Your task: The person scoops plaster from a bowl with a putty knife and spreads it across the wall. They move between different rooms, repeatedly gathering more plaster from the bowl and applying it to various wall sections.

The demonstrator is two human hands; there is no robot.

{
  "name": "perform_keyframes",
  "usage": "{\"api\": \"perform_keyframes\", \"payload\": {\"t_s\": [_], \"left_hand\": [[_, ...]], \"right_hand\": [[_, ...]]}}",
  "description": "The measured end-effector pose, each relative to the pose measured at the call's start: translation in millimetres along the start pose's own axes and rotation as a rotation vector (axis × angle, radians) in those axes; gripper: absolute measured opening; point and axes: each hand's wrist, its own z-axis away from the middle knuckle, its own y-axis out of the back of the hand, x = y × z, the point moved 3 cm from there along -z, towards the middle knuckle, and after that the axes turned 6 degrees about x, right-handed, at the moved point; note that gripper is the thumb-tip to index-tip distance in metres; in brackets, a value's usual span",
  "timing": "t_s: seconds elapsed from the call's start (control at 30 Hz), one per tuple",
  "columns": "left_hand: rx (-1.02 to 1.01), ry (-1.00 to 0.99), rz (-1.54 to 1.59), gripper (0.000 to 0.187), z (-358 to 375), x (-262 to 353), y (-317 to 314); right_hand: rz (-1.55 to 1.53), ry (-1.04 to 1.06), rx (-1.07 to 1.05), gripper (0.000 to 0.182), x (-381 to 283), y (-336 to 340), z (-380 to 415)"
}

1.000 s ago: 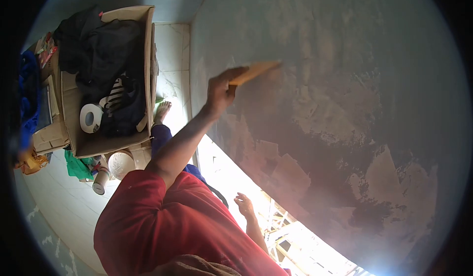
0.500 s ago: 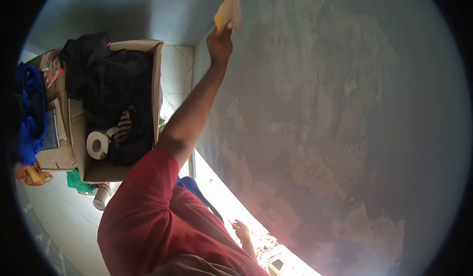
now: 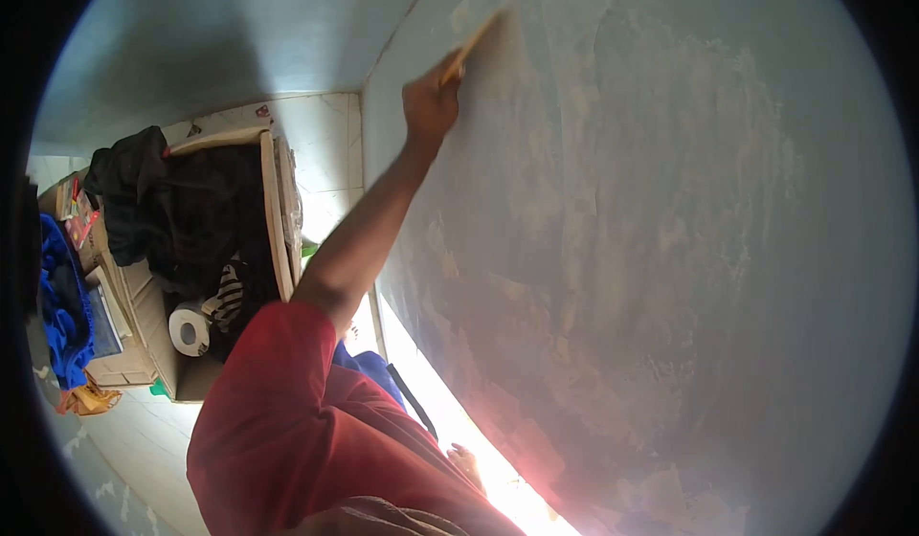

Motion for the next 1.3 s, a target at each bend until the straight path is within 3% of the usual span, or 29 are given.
{"api": "perform_keyframes", "payload": {"t_s": [0.13,0.2,0.33,0.43,0.63,0.73,0.87,1.0,1.17,1.23,1.3], "left_hand": [[0.047,-0.076,0.101,0.029,5.3,4.7,24.9],[0.101,0.064,-0.075,0.022,-38.9,-13.3,18.7],[0.014,-0.002,-0.261,0.027,-109.8,-54.8,-8.5],[-0.096,-0.046,-0.286,0.029,-107.0,-58.1,-11.1],[-0.199,0.032,-0.187,0.032,-63.9,-39.2,11.2],[-0.249,0.075,-0.178,0.030,-39.3,-20.9,23.5],[-0.213,0.057,-0.035,0.026,13.4,-3.1,36.6],[-0.171,-0.025,0.043,0.040,98.3,27.0,66.4],[-0.062,-0.046,0.304,0.031,165.8,32.1,108.3],[0.129,0.357,0.166,0.020,161.2,-16.2,110.4],[0.144,0.325,0.039,0.019,123.8,-45.4,99.6]], "right_hand": [[0.239,-0.040,-0.063,0.050,-26.9,14.4,-5.1],[0.037,-0.053,0.040,0.050,-41.5,25.5,-8.0],[-0.086,-0.054,0.096,0.052,-42.5,34.2,-5.2],[-0.036,-0.090,0.069,0.052,-24.6,28.1,-6.9],[0.167,-0.087,-0.015,0.049,14.1,19.0,-16.4],[0.104,-0.096,-0.029,0.049,18.0,23.8,-27.2],[0.183,-0.003,0.005,0.049,-4.4,37.6,-32.3],[0.186,0.018,-0.023,0.049,-15.2,41.8,-47.2],[0.212,0.101,-0.043,0.047,-21.5,50.9,-54.8],[0.175,0.118,0.043,0.047,-27.4,55.4,-51.9],[0.160,0.105,0.065,0.048,-20.6,57.3,-46.4]]}}
